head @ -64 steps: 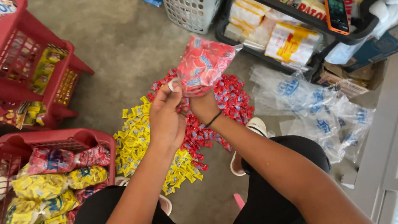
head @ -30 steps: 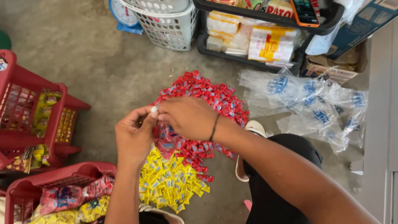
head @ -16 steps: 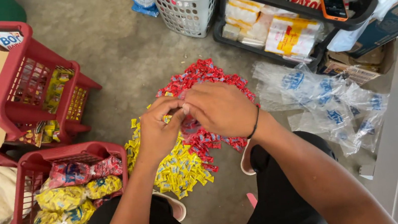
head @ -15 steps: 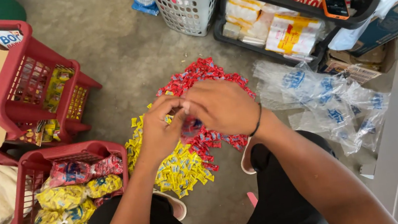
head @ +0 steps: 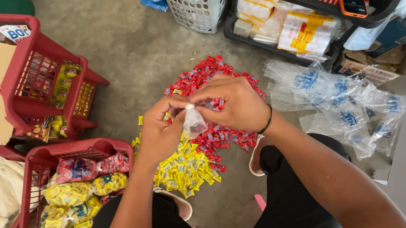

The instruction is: The recorder sits on a stool and bags small yellow and red candies into clear plastic bags from piles on the floor.

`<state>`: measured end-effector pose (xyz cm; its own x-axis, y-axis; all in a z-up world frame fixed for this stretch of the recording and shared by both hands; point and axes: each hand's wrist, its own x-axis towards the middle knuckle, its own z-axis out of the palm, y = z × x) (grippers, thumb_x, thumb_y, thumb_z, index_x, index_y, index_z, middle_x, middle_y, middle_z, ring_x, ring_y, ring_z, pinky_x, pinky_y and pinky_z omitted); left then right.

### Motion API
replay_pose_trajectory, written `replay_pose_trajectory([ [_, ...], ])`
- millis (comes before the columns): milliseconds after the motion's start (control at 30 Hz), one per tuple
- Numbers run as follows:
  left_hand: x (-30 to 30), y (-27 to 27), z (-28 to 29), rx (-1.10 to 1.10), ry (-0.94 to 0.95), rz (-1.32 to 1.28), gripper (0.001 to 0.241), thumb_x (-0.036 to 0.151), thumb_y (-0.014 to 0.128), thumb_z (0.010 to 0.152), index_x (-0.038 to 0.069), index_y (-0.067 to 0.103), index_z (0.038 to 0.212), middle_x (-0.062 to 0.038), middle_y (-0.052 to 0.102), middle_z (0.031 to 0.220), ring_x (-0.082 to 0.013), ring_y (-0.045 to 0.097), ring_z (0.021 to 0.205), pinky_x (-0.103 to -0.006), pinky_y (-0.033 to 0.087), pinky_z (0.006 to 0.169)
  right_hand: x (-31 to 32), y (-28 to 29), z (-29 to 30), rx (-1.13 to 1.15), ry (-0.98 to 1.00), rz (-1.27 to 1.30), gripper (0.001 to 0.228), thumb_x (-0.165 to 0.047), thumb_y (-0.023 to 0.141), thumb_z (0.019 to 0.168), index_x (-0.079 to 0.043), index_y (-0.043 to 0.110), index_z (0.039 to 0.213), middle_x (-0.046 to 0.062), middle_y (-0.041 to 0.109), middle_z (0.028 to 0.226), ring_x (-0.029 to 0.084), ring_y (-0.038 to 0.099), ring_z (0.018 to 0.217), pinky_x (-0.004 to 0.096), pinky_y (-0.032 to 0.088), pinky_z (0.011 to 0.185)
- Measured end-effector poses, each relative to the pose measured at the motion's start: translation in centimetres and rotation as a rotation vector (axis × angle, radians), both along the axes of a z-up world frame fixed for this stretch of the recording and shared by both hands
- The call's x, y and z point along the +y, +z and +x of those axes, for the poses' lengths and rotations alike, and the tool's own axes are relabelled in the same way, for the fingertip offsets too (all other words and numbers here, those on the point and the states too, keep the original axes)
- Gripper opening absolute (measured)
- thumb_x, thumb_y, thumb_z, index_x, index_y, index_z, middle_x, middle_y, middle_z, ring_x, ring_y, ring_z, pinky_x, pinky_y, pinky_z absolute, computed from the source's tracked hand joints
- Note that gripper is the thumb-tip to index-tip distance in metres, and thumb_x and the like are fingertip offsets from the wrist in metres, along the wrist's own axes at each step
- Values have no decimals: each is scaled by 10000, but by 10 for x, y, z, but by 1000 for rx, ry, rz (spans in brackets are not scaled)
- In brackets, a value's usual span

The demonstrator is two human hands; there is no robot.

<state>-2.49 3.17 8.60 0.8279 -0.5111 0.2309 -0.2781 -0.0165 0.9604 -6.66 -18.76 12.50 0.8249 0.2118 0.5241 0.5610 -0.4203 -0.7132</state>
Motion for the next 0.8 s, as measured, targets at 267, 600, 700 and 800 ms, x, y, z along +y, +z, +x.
replay_pose_trajectory([
  [267,-6,-18,-12,-55,134,-44,78,-50,671,937,7,649,984,-42,725,984,-84,658,946,-260,534,877,11,-9,5,-166,-58,-85,235,-181,871,714,-100,755,903,27,747,896,221,692,924,381,513,854],
  [600,-19,-27,-25,-22,219,-350,128,-96,634,978,13,600,1038,-55,604,1017,-116,597,948,-268,500,866,4,33,-13,-313,-23,-294,183,-113,803,765,-98,758,941,28,751,968,244,680,1051,432,476,964],
  [700,-6,-25,-20,92,-72,-548,149,-85,639,1009,41,580,1063,-55,612,1047,-153,638,998,-304,537,921,-3,23,-14,-172,62,-169,158,-75,803,828,-104,772,980,24,746,955,225,695,984,397,518,906],
  [800,4,-19,-23,66,-148,-421,155,-100,656,985,18,592,1061,-88,619,1076,-171,621,1015,-316,515,931,-5,22,-12,-77,130,-54,178,-59,824,857,-103,777,1023,19,736,932,197,705,902,359,554,843],
])
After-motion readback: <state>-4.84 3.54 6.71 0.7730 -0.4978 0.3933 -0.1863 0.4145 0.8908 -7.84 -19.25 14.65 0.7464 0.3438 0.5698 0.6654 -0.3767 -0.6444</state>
